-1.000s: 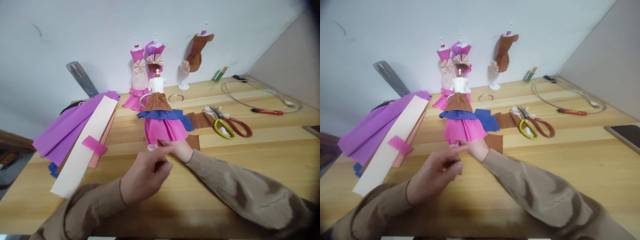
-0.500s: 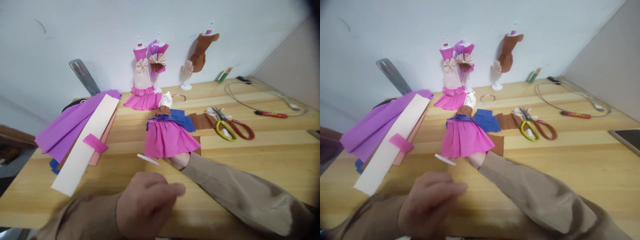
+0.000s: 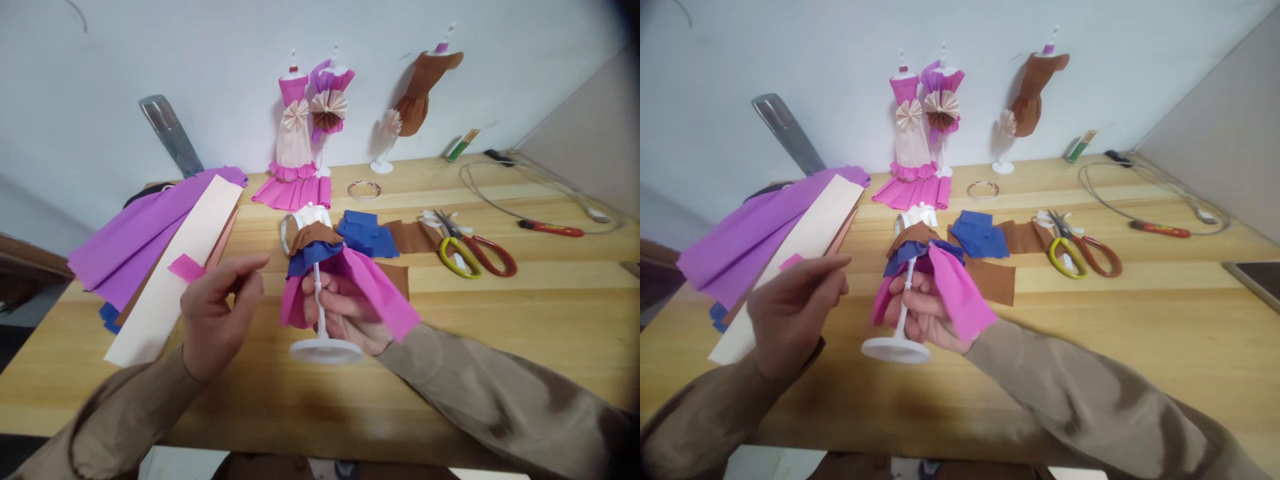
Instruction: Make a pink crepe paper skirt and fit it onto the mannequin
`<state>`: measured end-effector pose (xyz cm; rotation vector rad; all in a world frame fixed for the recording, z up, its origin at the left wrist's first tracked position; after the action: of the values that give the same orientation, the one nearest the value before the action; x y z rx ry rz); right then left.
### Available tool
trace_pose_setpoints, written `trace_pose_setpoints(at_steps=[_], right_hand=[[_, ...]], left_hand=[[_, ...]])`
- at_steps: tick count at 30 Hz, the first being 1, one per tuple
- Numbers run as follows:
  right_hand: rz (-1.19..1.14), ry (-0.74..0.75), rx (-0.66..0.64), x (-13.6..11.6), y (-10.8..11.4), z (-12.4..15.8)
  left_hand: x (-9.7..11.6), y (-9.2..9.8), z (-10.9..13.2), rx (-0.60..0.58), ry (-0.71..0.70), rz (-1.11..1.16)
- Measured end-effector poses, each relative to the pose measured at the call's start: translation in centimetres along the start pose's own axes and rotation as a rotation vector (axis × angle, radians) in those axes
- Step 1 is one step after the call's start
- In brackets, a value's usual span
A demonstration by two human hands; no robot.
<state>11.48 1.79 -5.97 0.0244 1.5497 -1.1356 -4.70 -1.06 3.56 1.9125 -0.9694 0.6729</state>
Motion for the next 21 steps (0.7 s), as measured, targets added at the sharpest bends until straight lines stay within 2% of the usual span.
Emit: trace_pose_setpoints(at_steps=[2,4,7,10,13,16,18,21], right_hand=[[-0.181,0.004,-0.071,-0.1,-0.5,0.2],[-0.274,0.019,-0.087,0.0,-0.4,0.1],[-0.28,-0.025,0.015,0.8,0.6,-0.2],[-0.254,-0.123,0.113,1.9,1.2,0.0],[-0.181,-0.186,0.169,2.4,1.5,0.8],[0.002,-0.259,0.211,2.5,1.8,2.1],[0.11,-0.281,0.219,2.4,2.0,2.9],[0.146,-0.267,0.222,2.2,2.4,3.6]], left_hand=[[-1.0,-0.6,-0.8,-0.044,0.086,0.019],[-2.3,-1.9,-1.5,-0.147,0.171,0.063],[-4.7,-4.3,-1.5,-0.332,0.297,0.105],[-6.4,-5.9,-0.6,-0.432,0.349,0.093],[-6.9,-6.3,0.3,-0.437,0.317,0.031],[-6.2,-5.8,0.4,-0.37,0.22,-0.035],[-5.5,-5.4,0.1,-0.344,0.136,-0.105],[-5.4,-5.0,-1.1,-0.364,-0.001,-0.257]])
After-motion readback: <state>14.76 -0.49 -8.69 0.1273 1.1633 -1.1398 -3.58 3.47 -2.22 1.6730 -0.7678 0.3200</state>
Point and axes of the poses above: each hand's wrist, its own z-axis away from the middle knuckle, its own y-axis out of the back of the hand, x = y × z, the point moved 5 cm from there along -z, towards the middle knuckle, and after that the axes turned 3 degrees about -x, right-handed, at the moved point
